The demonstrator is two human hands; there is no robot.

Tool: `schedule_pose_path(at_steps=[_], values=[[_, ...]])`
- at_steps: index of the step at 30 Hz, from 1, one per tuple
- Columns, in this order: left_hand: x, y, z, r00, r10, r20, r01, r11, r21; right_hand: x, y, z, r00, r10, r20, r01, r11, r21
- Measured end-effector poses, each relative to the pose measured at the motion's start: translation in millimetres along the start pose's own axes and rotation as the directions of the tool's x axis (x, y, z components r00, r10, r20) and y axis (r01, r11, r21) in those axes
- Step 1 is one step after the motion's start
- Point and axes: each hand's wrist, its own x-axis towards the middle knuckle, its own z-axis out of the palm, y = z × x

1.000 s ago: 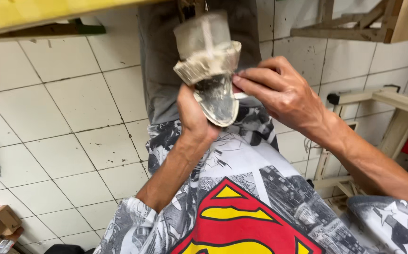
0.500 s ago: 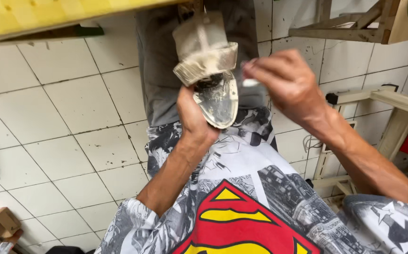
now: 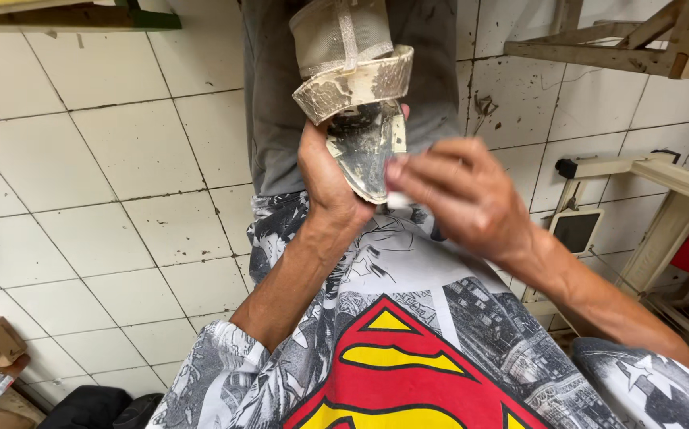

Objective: The person holds a beige high-heeled sandal and uses a sanding block to smooth the sole and heel areas. They rotate the sandal to access different surfaces, including the insole and the heel block, while working on their lap.

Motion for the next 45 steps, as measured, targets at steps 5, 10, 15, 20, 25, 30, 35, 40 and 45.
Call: schedule_pose_path(at_steps=[5,10,15,20,25,30,35,40,45], values=[[1,-1,5,1.000,-0.004,-0.010,0.004,0.999,-0.046,11,10,-4,0.999,-0.003,0.050,0.004,1.000,-0.009],[-3,2,7,0.987,0.099,-0.123,-0.093,0.994,0.051,-9,-3,10,0.997,-0.066,0.047,0.064,0.997,0.046],[5,1,4,0.994,0.063,-0.087,-0.065,0.998,-0.022,1,-10,6,1.000,0.006,-0.012,-0.005,0.996,0.093],[6,2,5,0.997,-0.002,-0.071,0.001,1.000,-0.017,9,6,-2,1.000,0.018,0.007,-0.018,1.000,0.016],[3,-1,4,0.998,0.025,-0.052,-0.025,1.000,0.009,-8,6,9,0.997,-0.073,0.000,0.073,0.997,0.032],[2,-1,-1,0.995,0.028,-0.097,-0.027,1.000,0.003,-18,0,16,0.999,-0.024,-0.029,0.025,0.999,0.035],[7,-3,-4,0.998,-0.060,0.000,0.060,0.997,-0.058,-1,21,3,0.999,-0.026,0.024,0.027,0.999,-0.046],[1,-1,-2,0.998,-0.009,-0.066,0.009,1.000,-0.003,1,18,5,0.994,-0.088,0.069,0.084,0.995,0.057],[-7,3,5,0.993,0.048,-0.106,-0.041,0.997,0.063,6,12,-2,0.991,-0.102,0.086,0.099,0.995,0.033]])
